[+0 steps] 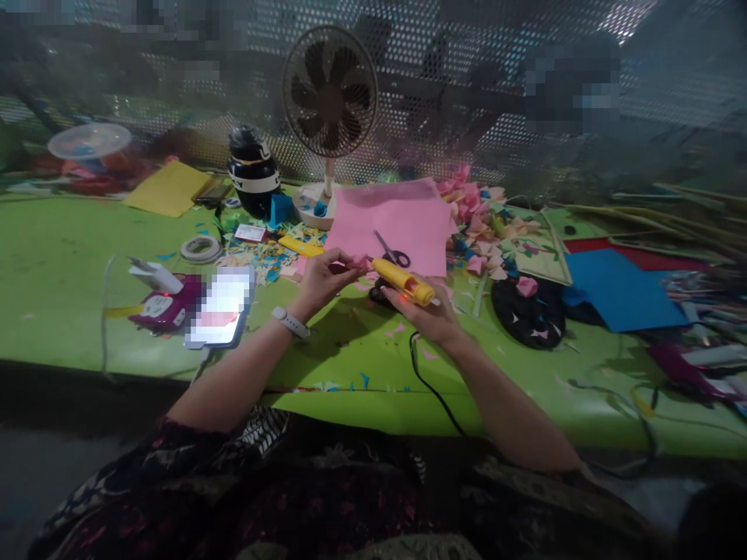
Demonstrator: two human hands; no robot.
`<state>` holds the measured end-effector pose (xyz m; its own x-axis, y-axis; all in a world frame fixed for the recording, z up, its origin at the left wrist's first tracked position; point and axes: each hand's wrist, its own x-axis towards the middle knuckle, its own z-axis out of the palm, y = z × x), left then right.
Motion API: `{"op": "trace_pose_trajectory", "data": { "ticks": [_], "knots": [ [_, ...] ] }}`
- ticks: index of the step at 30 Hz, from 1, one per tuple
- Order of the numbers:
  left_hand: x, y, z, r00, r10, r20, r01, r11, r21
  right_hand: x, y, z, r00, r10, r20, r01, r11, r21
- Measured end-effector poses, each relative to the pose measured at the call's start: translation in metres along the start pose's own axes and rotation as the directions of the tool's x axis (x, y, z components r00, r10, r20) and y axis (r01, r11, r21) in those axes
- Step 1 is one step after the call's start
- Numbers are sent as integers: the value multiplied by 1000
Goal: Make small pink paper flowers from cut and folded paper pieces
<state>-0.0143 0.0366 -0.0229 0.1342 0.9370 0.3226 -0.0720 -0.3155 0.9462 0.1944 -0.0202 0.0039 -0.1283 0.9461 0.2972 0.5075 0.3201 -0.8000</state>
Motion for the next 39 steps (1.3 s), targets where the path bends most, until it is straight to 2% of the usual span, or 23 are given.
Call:
{"op": "trace_pose_trajectory", "data": {
  "ticks": [9,16,23,39],
  "knots": [
    [-1,3,0,1000,28,9,-28,1000,7,-1,9,4,1000,-25,-12,25,1000,13],
    [-1,-1,0,994,111,-1,-111,991,79,-3,3,0,998,-61,7,61,996,-71],
    [-1,-3,1,967,254,-27,-244,949,200,-5,-2,-1,998,-54,24,56,996,-66],
    [-2,-1,2,960,280,-24,-262,924,277,-5,-6,-1,998,-52,33,53,997,-56]
  ]
}}
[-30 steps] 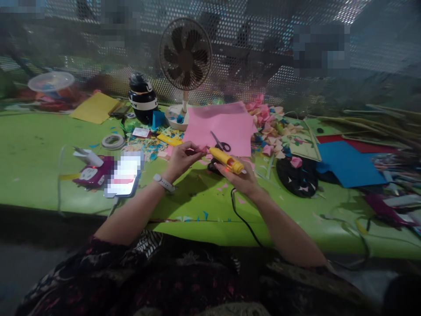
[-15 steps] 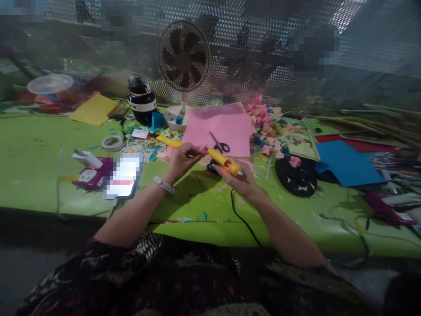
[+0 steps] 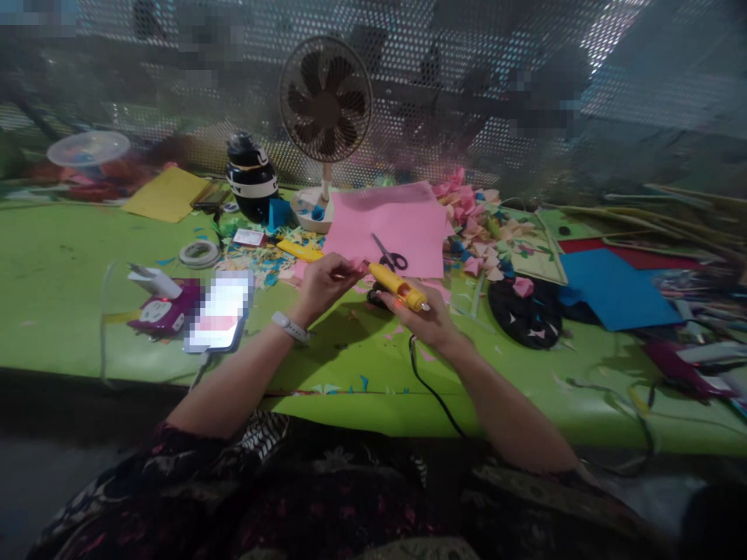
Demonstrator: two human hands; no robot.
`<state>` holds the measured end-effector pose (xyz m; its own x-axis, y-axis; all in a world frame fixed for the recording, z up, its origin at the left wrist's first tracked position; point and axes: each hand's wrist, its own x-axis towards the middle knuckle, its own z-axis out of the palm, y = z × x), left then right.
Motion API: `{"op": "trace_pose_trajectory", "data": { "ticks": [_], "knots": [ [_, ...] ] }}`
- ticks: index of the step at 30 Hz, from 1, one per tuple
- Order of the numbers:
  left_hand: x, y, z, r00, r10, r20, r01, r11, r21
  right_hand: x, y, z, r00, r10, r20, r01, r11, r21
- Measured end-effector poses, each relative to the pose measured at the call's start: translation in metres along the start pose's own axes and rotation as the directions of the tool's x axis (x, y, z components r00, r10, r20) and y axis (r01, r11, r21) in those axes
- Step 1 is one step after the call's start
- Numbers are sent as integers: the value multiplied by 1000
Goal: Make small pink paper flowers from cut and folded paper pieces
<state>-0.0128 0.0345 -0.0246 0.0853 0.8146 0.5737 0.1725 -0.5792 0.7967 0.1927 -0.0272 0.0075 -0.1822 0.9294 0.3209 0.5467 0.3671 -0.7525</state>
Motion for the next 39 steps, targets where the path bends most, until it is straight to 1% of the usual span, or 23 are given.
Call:
{"op": "trace_pose_trajectory", "data": {
  "ticks": [12,19,26,34,39],
  "knots": [
    [0,0,0,1000,9,-12,-9,1000,-7,-1,1,0,999,-19,27,19,1000,10],
    [-1,0,0,999,-28,21,28,1000,-13,0,-2,0,1000,-28,3,28,1000,2],
    [-1,2,-1,999,-52,14,52,998,-19,-2,-6,-2,999,0,36,0,1000,6],
    [-1,-1,1,999,-46,20,47,999,-25,-1,-1,-1,1000,-7,12,6,1000,18],
    [1,1,-2,998,-57,30,57,998,-16,1,4,0,999,-5,42,5,1000,7]
  ]
}}
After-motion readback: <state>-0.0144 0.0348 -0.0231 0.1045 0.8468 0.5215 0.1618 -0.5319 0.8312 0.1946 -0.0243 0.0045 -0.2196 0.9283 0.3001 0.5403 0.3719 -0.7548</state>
